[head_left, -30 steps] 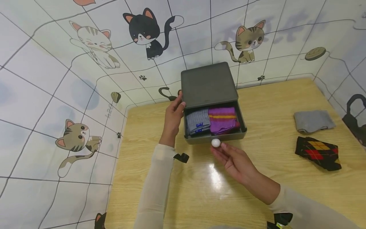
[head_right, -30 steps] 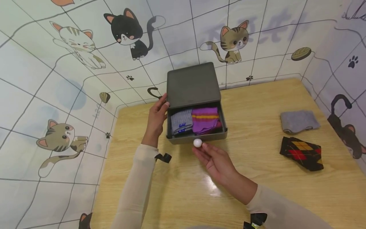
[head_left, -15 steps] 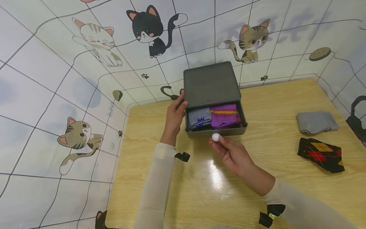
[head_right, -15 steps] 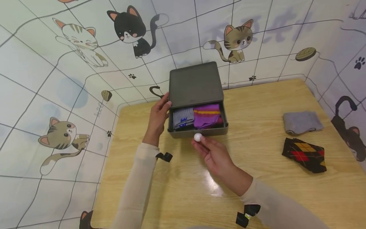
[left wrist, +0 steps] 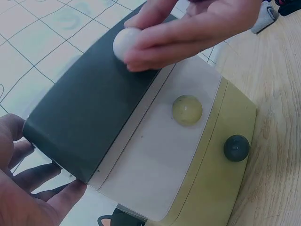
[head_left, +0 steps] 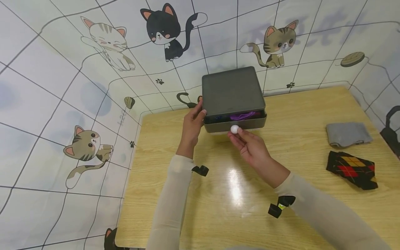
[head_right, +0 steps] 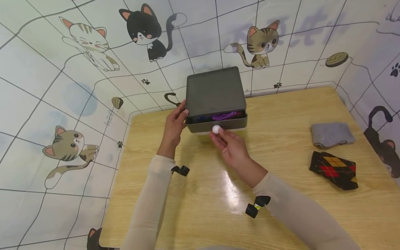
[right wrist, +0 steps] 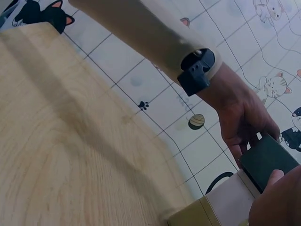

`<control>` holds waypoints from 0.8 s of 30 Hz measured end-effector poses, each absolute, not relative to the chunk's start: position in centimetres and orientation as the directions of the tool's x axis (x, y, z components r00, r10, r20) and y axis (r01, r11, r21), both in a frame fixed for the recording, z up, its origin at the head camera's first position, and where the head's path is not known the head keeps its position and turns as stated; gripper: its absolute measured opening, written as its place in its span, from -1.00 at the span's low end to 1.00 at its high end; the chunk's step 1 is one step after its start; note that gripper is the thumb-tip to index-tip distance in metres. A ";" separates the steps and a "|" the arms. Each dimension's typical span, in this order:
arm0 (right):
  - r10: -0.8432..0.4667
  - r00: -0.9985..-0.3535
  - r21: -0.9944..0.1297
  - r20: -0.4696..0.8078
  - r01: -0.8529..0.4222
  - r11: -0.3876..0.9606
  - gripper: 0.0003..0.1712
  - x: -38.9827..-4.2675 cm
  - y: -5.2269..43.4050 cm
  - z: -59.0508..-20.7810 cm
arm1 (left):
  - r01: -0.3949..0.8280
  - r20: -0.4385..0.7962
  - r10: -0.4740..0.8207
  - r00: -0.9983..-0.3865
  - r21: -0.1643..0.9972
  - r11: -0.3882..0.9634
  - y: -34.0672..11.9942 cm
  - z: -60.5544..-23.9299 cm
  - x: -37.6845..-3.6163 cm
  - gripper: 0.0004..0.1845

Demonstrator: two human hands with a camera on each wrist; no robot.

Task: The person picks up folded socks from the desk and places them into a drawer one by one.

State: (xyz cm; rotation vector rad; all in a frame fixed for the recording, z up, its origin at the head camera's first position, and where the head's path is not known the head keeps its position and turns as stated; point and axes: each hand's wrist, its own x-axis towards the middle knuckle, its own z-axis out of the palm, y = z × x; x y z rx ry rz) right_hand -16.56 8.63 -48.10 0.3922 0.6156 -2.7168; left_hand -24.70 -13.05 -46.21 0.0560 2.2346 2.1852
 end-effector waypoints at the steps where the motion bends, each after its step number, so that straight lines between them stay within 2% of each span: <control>1: -0.250 -0.909 -0.362 -0.333 0.368 -0.856 -0.76 -16.8 8.6 -48.2 | 0.017 0.016 0.037 -0.999 1.000 0.017 -13.0 -46.2 -24.7 -0.49; 4: -0.244 -0.908 -0.344 -0.340 0.361 -0.867 -0.79 -17.7 8.6 -48.4 | 0.019 0.019 0.032 -0.999 1.000 0.007 -13.0 -46.3 -24.6 -0.49; 12: -0.204 -0.915 -0.404 -0.349 0.343 -0.848 -0.79 -19.3 8.2 -48.6 | 0.010 0.013 0.045 -0.999 0.998 -0.066 -13.1 -46.3 -24.7 -0.48; 19: -0.204 -0.922 -0.430 -0.330 0.339 -0.837 -0.77 -19.6 8.2 -48.9 | 0.015 0.017 0.024 -1.000 0.998 -0.066 -13.3 -46.1 -24.8 -0.49; 24: -0.116 -0.903 -0.466 -0.414 0.320 -0.825 -0.73 -19.2 8.9 -50.0 | 0.014 0.016 0.027 -0.999 0.997 -0.081 -13.1 -46.0 -24.9 -0.49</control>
